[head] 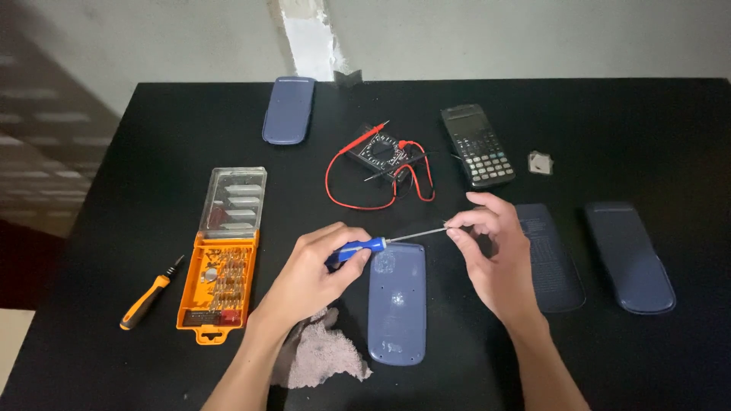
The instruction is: Using a precision screwdriver to fasten screws into the back housing of a calculator.
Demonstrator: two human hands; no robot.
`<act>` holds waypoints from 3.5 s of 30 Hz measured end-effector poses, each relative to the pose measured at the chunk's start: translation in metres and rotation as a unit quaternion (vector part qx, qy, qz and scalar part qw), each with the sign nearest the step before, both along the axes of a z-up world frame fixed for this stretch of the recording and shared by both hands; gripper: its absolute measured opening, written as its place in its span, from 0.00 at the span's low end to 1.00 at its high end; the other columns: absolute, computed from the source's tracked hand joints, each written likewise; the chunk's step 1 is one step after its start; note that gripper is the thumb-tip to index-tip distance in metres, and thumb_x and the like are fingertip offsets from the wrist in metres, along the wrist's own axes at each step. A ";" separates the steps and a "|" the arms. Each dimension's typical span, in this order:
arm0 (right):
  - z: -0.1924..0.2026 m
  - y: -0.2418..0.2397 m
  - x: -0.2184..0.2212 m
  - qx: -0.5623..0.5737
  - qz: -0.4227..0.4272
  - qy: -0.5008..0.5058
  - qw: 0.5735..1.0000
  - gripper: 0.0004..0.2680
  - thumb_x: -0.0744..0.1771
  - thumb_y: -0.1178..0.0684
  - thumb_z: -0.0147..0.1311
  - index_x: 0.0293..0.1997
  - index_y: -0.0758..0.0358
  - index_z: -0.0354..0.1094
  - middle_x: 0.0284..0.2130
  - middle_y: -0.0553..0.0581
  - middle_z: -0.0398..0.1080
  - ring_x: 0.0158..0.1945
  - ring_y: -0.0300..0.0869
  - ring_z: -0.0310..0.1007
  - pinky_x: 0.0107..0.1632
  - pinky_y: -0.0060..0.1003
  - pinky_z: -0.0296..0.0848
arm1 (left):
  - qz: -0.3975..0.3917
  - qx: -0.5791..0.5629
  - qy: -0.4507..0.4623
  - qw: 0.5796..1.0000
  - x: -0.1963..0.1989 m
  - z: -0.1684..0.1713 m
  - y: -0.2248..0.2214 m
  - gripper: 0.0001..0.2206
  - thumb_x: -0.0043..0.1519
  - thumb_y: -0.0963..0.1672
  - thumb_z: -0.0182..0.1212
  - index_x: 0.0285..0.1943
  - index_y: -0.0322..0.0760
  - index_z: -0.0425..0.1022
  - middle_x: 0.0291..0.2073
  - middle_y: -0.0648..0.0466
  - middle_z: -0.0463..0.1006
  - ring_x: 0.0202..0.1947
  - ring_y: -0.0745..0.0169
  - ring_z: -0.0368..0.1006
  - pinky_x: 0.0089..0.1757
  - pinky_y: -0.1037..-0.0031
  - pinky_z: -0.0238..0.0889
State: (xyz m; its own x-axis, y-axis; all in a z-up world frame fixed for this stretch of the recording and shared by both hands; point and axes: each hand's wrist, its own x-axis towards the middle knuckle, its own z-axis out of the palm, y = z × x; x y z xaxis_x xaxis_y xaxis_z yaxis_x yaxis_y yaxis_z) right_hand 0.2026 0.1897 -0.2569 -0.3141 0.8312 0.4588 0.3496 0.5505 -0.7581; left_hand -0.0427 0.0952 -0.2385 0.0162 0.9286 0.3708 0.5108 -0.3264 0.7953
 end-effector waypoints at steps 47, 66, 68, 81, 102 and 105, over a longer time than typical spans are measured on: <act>-0.003 -0.005 -0.010 0.020 0.021 -0.069 0.997 0.16 0.64 0.56 0.64 0.59 0.59 0.71 0.47 0.56 0.74 0.57 0.53 0.71 0.51 0.45 0.77 | 0.091 -0.023 -0.079 0.992 -0.039 0.005 -0.011 0.09 0.53 0.37 0.73 0.38 0.32 0.77 0.23 0.47 0.79 0.29 0.57 0.73 0.33 0.64 0.65; 0.094 0.014 -0.068 0.019 0.191 -0.058 0.980 0.04 0.65 0.57 0.63 0.42 0.57 0.78 0.46 0.54 0.74 0.47 0.44 0.74 0.40 0.38 0.69 | 0.193 0.059 0.133 0.970 -0.015 0.137 0.008 0.14 0.59 0.51 0.70 0.33 0.41 0.73 0.20 0.51 0.75 0.21 0.50 0.69 0.29 0.62 0.62; 0.082 0.021 -0.069 -0.020 0.199 -0.070 0.977 0.02 0.66 0.55 0.62 0.39 0.54 0.78 0.47 0.48 0.73 0.45 0.35 0.73 0.31 0.30 0.65 | 0.190 0.033 0.187 0.963 -0.012 0.133 0.012 0.16 0.62 0.53 0.67 0.32 0.43 0.69 0.17 0.58 0.70 0.19 0.57 0.61 0.29 0.66 0.56; 0.008 0.013 -0.067 -0.059 0.258 -0.006 0.964 0.03 0.67 0.57 0.59 0.40 0.62 0.78 0.39 0.53 0.75 0.44 0.38 0.75 0.50 0.32 0.71 | 0.096 -0.092 0.333 0.933 0.004 0.104 0.047 0.16 0.65 0.53 0.56 0.35 0.38 0.74 0.22 0.47 0.77 0.25 0.33 0.70 0.28 0.52 0.61; -0.021 0.018 -0.071 -0.141 0.205 -0.072 0.966 0.06 0.68 0.56 0.59 0.47 0.62 0.78 0.46 0.59 0.75 0.55 0.53 0.75 0.55 0.50 0.74 | 0.017 -0.066 0.282 0.957 0.000 0.090 0.061 0.17 0.62 0.52 0.57 0.39 0.36 0.82 0.25 0.41 0.81 0.23 0.44 0.80 0.28 0.65 0.69; -0.023 0.020 -0.071 -0.144 0.205 -0.082 0.965 0.06 0.68 0.56 0.59 0.47 0.62 0.78 0.46 0.60 0.75 0.55 0.54 0.75 0.56 0.51 0.74 | 0.017 -0.064 0.278 0.958 0.001 0.089 0.060 0.17 0.61 0.52 0.58 0.40 0.35 0.82 0.24 0.42 0.81 0.23 0.44 0.79 0.28 0.65 0.68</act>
State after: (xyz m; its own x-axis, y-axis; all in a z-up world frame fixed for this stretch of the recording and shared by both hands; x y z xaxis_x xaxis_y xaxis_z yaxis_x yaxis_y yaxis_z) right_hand 0.1314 0.2092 -0.2801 -0.6924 0.7070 0.1440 0.2755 0.4436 -0.8528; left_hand -0.0418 0.1553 -0.1492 0.1473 0.9692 0.1974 0.8756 -0.2206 0.4298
